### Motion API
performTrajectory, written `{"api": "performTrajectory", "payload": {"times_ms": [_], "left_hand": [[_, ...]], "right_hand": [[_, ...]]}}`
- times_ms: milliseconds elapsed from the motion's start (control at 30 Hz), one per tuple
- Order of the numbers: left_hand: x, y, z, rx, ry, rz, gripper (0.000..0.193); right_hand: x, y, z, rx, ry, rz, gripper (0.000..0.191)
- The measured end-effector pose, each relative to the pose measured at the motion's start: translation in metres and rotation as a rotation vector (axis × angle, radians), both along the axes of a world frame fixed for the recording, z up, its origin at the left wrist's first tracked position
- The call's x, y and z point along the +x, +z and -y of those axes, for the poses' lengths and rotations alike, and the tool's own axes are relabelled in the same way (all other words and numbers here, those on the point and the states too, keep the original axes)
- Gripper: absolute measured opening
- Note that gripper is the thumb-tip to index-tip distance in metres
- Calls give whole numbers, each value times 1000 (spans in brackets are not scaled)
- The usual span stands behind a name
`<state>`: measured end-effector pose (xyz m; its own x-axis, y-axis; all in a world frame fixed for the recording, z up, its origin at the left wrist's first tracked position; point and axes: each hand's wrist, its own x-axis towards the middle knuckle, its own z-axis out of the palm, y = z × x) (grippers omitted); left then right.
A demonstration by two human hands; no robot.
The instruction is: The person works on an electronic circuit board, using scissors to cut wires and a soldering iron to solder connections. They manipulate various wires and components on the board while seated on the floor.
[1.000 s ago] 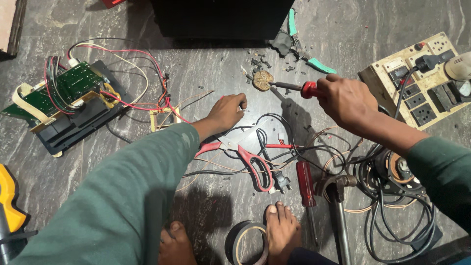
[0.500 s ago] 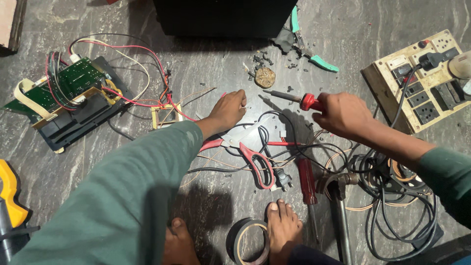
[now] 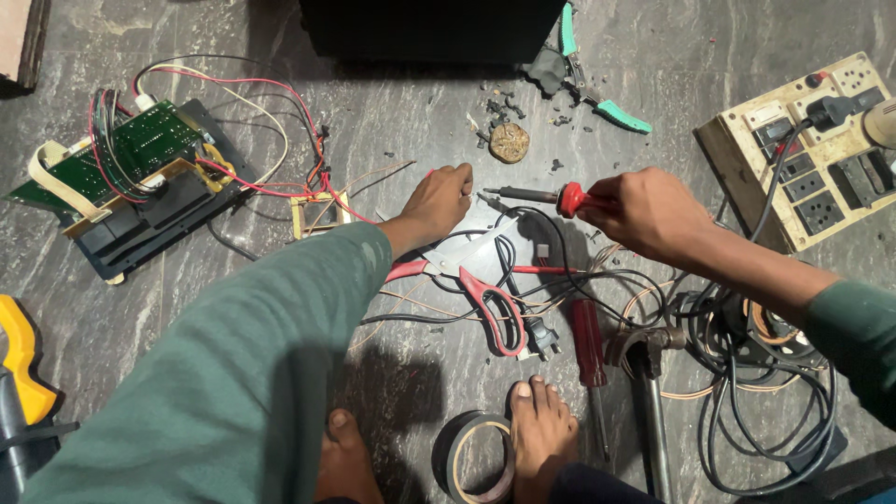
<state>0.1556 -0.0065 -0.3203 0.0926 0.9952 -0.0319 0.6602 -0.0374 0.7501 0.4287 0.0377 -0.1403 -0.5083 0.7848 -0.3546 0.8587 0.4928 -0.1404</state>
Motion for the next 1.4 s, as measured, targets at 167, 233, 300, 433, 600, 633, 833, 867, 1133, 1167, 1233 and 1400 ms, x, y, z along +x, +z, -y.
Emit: {"api": "performTrajectory", "payload": {"times_ms": [167, 233, 300, 433, 600, 633, 833, 867, 1133, 1167, 1233, 1400], "left_hand": [[1, 0, 0, 0, -2, 9, 16], [1, 0, 0, -9, 4, 13, 16], [0, 2, 1, -5, 0, 22, 17], [0, 8, 3, -25, 1, 32, 18], [-1, 15, 5, -33, -11, 39, 16], [-2, 16, 5, -43, -12, 35, 16], [-4, 13, 5, -44, -21, 57, 18], [-4, 12, 5, -43, -12, 54, 19], [-3, 6, 4, -12, -11, 48, 19], [-3, 6, 5, -7, -15, 45, 19], [-3, 6, 5, 3, -23, 40, 18], [-1, 8, 5, -4, -15, 29, 16]], "right_hand": [[-9, -1, 1, 7, -17, 13, 39], [-10, -3, 2, 19, -4, 10, 38], [-11, -3, 2, 21, 1, -6, 38], [-10, -3, 1, 17, 16, -26, 36], [-11, -4, 0, 5, 11, 8, 34], [-11, -4, 0, 7, 14, 8, 34], [-14, -3, 0, -2, 7, 9, 32], [-14, -3, -1, -11, 5, 17, 32], [-13, -4, 0, 2, 22, -12, 32], [-12, -4, 0, -2, 24, -19, 32], [-12, -5, 0, 9, 38, -10, 32], [-15, -5, 0, 27, 48, 1, 34]]}}
